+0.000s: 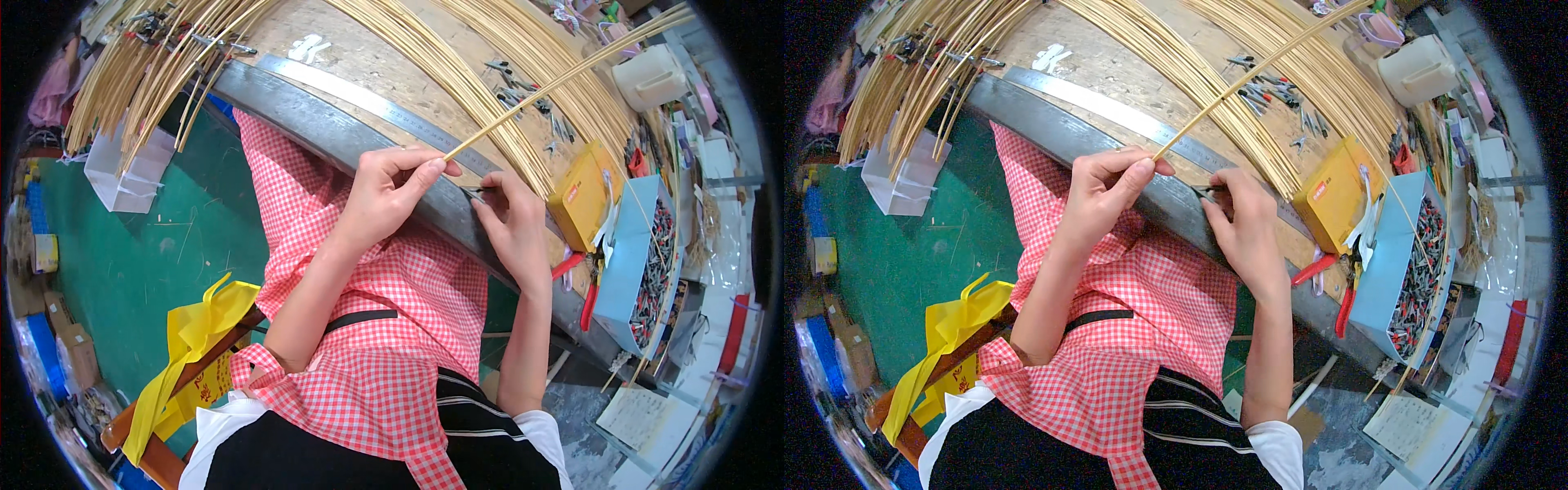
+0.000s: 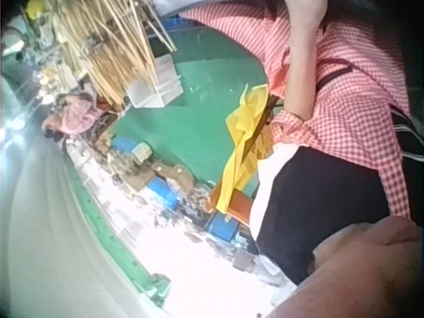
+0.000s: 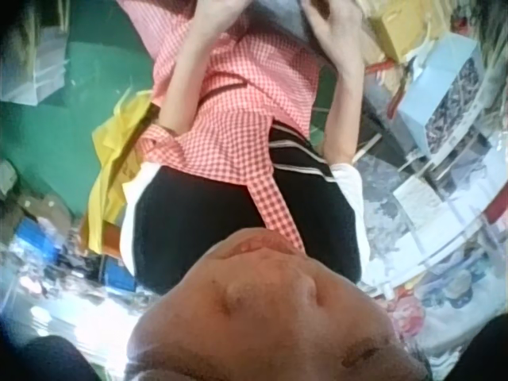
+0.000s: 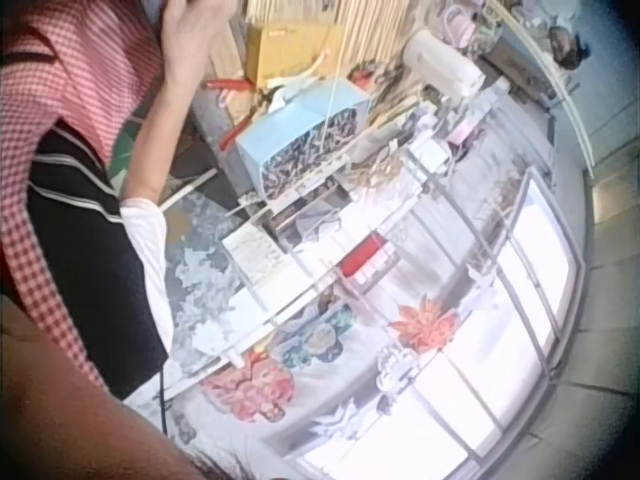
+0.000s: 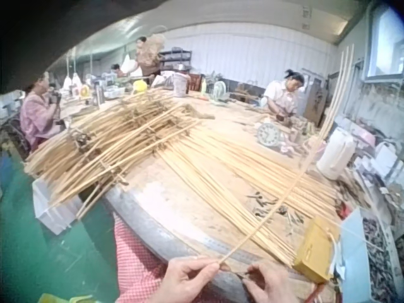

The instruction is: The person repeatedly picks up thin bamboo sticks from a pile on a workbench, aligns them, and secures them with small metal clips using pliers. The person then places the assembled sticks back onto the workbench. Other workers are visible in the background performing similar tasks.

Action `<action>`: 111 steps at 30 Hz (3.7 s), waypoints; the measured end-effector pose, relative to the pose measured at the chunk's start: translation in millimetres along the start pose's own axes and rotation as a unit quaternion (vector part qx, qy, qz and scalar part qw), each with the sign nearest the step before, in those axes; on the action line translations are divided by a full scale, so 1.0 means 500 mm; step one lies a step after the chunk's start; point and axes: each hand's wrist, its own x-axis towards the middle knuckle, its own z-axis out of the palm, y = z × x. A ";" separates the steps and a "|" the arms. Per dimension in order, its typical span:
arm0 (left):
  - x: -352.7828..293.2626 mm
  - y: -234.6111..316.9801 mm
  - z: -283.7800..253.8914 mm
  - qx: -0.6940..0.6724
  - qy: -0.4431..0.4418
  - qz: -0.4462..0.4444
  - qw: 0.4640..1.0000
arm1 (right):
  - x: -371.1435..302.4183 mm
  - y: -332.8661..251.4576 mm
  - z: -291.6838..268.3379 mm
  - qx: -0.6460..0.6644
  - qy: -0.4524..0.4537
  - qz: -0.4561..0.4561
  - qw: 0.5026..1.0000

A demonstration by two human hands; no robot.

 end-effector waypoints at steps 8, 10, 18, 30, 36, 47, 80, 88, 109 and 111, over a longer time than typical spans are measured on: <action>-0.002 -0.003 0.008 0.009 -0.017 0.002 1.000 | -0.025 0.000 -0.002 0.068 0.058 0.045 0.995; -0.003 -0.005 0.013 0.015 -0.017 0.015 1.000 | -0.032 -0.012 -0.005 0.263 0.091 0.126 0.952; -0.007 0.014 0.023 0.012 -0.047 0.002 0.999 | -0.024 -0.036 -0.007 0.486 0.139 0.058 0.861; -0.007 0.014 0.027 0.024 -0.061 0.010 0.998 | -0.026 -0.021 0.001 0.499 0.173 0.044 0.848; -0.008 0.017 0.027 0.040 -0.063 0.008 0.997 | -0.025 -0.024 0.000 0.487 0.174 0.031 0.856; -0.007 0.018 0.027 0.066 -0.058 0.018 0.996 | -0.024 -0.028 0.000 0.459 0.164 0.038 0.872; 0.009 0.083 -0.070 0.231 -0.056 0.136 0.962 | -0.033 -0.073 0.059 0.503 0.157 0.037 0.849; -0.032 0.117 -0.002 0.296 -0.038 0.256 0.920 | -0.058 -0.107 0.170 0.398 0.147 -0.032 0.905; -0.016 0.110 -0.044 0.345 -0.079 0.218 0.910 | -0.075 -0.031 -0.035 0.525 0.261 -0.018 0.810; -0.017 0.105 -0.046 0.343 -0.079 0.206 0.913 | -0.075 -0.031 -0.032 0.524 0.253 -0.017 0.813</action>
